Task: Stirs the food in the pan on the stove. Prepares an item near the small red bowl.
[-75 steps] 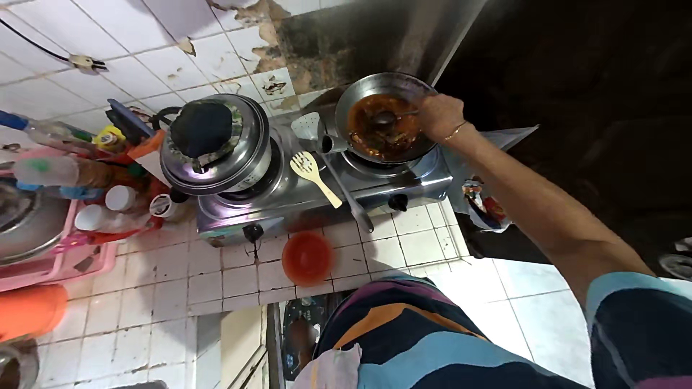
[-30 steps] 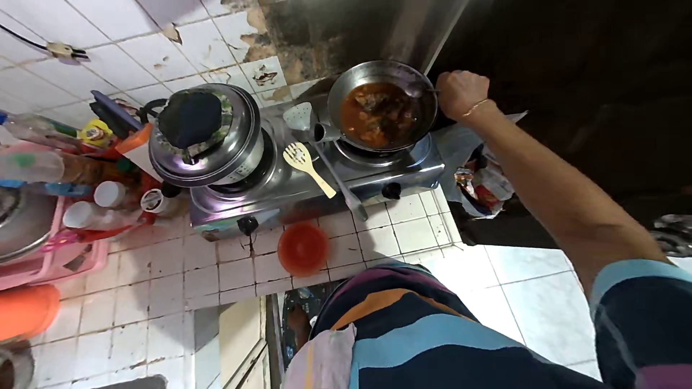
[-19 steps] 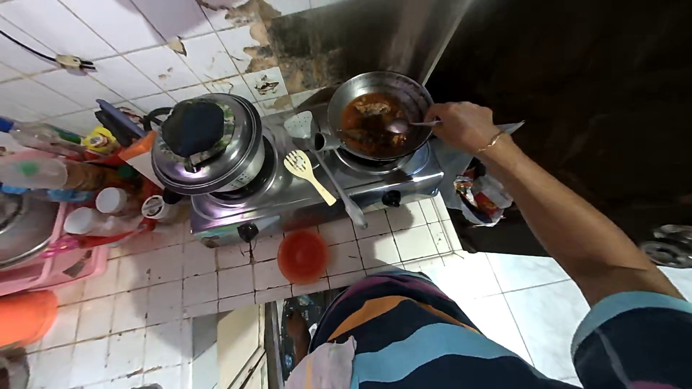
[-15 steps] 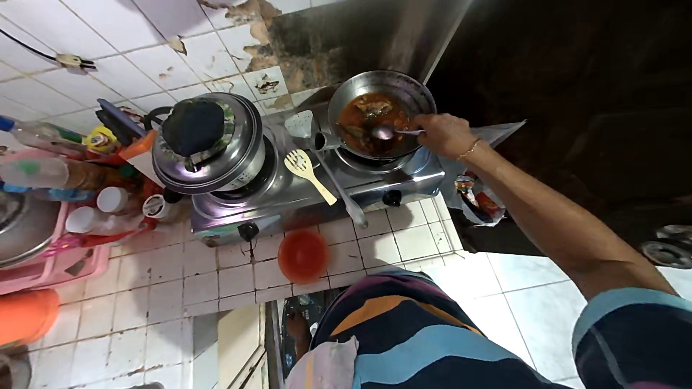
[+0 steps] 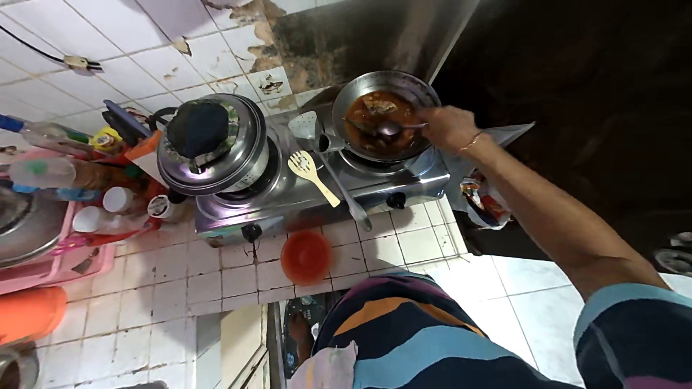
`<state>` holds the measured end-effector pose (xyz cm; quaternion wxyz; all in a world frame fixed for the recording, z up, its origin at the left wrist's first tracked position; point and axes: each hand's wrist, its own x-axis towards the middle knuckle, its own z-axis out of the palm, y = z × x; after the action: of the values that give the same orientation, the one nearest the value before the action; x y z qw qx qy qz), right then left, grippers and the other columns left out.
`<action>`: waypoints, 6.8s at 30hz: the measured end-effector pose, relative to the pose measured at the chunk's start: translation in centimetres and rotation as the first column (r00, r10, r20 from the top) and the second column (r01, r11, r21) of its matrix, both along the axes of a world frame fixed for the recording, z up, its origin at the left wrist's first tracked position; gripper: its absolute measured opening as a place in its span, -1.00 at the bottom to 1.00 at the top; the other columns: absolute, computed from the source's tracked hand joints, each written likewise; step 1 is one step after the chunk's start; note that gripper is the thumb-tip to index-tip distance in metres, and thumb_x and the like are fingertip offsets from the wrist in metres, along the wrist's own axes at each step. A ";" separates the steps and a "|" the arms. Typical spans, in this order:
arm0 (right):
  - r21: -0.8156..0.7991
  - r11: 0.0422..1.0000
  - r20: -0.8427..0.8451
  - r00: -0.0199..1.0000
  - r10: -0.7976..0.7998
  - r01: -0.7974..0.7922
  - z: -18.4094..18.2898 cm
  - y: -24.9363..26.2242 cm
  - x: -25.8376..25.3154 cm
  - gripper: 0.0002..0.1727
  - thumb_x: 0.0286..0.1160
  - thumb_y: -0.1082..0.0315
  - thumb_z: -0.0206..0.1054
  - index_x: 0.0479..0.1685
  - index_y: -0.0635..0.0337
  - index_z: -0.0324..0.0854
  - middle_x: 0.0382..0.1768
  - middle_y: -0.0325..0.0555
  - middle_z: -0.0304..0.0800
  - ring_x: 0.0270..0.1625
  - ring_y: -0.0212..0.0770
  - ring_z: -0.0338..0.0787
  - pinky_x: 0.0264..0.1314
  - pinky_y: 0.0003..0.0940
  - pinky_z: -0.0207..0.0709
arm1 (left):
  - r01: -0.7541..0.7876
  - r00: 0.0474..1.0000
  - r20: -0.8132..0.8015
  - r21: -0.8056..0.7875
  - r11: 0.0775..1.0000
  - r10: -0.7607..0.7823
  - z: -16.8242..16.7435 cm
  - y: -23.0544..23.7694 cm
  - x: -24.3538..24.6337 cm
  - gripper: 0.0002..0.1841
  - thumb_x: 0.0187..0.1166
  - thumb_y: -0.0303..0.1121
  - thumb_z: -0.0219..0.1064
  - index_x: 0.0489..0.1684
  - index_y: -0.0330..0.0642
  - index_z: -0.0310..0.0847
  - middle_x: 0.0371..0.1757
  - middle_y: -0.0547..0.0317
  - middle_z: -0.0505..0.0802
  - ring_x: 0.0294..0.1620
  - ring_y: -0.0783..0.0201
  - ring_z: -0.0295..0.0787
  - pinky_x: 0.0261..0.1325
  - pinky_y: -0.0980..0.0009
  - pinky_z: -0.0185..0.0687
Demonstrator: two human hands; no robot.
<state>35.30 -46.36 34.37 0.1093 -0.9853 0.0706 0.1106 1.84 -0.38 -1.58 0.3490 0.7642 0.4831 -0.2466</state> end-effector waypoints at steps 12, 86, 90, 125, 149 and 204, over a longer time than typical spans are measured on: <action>-0.010 0.997 -0.053 0.996 -0.075 0.074 -0.1 -2.5 0.0 -0.75 0.65 0.41 0.27 0.18 0.24 0.73 0.05 0.43 0.81 0.18 0.54 0.75 0.02 0.57 0.49 | 0.019 1.000 0.003 0.010 1.000 -0.019 -0.2 -0.1 0.0 -0.53 0.88 -0.22 0.05 0.42 -0.51 0.56 0.40 -0.53 0.67 0.52 -0.39 0.54 0.60 -0.25 0.31; -0.078 0.996 0.071 0.997 -0.032 0.038 -2.3 1.4 -0.1 -0.56 0.61 0.63 0.16 0.41 0.19 0.64 0.34 0.58 0.55 0.07 0.61 0.75 -0.09 0.50 0.58 | -0.090 0.996 0.010 0.084 0.992 0.089 -0.9 0.2 -1.4 -0.41 0.80 -0.21 0.20 0.65 -0.50 0.28 0.49 -0.59 0.57 0.56 -0.45 0.48 0.60 -0.24 0.35; -0.042 0.999 0.049 0.999 -0.014 0.016 -1.3 1.0 -1.0 -0.60 0.66 0.54 0.17 0.40 0.12 0.69 0.30 0.51 0.63 0.11 0.57 0.75 -0.05 0.51 0.55 | -0.077 0.996 0.049 0.085 0.993 0.073 -1.2 0.1 -1.1 -0.41 0.81 -0.17 0.19 0.64 -0.49 0.31 0.52 -0.57 0.56 0.59 -0.43 0.46 0.62 -0.24 0.33; -0.068 0.998 0.050 0.999 -0.001 0.005 -0.7 2.7 4.6 -0.62 0.54 0.58 0.27 0.33 0.28 0.66 0.39 0.57 0.54 0.20 0.61 0.71 0.00 0.54 0.56 | -0.034 0.999 0.036 0.003 0.999 0.034 0.0 -0.6 0.3 -0.51 0.86 -0.20 0.09 0.48 -0.49 0.50 0.41 -0.53 0.66 0.51 -0.40 0.54 0.59 -0.26 0.32; -0.079 0.997 0.040 0.999 0.010 -0.007 1.2 0.1 -1.5 -0.69 0.64 0.51 0.22 0.21 0.16 0.78 0.23 0.45 0.70 0.15 0.56 0.74 -0.02 0.54 0.53 | 0.053 0.998 -0.029 -0.013 0.998 -0.054 -0.5 -0.2 0.2 -0.53 0.88 -0.22 0.04 0.47 -0.47 0.53 0.42 -0.49 0.67 0.53 -0.37 0.53 0.60 -0.25 0.31; 0.063 0.998 0.123 0.992 -0.014 0.007 0.8 0.1 -0.5 -0.68 0.67 0.45 0.21 0.30 0.19 0.71 0.21 0.44 0.75 0.26 0.57 0.71 0.08 0.61 0.47 | 0.052 0.999 0.014 -0.029 0.998 -0.052 1.2 -0.9 0.7 -0.51 0.88 -0.19 0.05 0.52 -0.46 0.48 0.46 -0.49 0.64 0.56 -0.37 0.51 0.62 -0.23 0.30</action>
<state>34.79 -46.23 35.15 0.1450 -0.9859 0.0654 0.0513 2.52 -1.30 -0.40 0.3568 0.7728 0.4572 -0.2578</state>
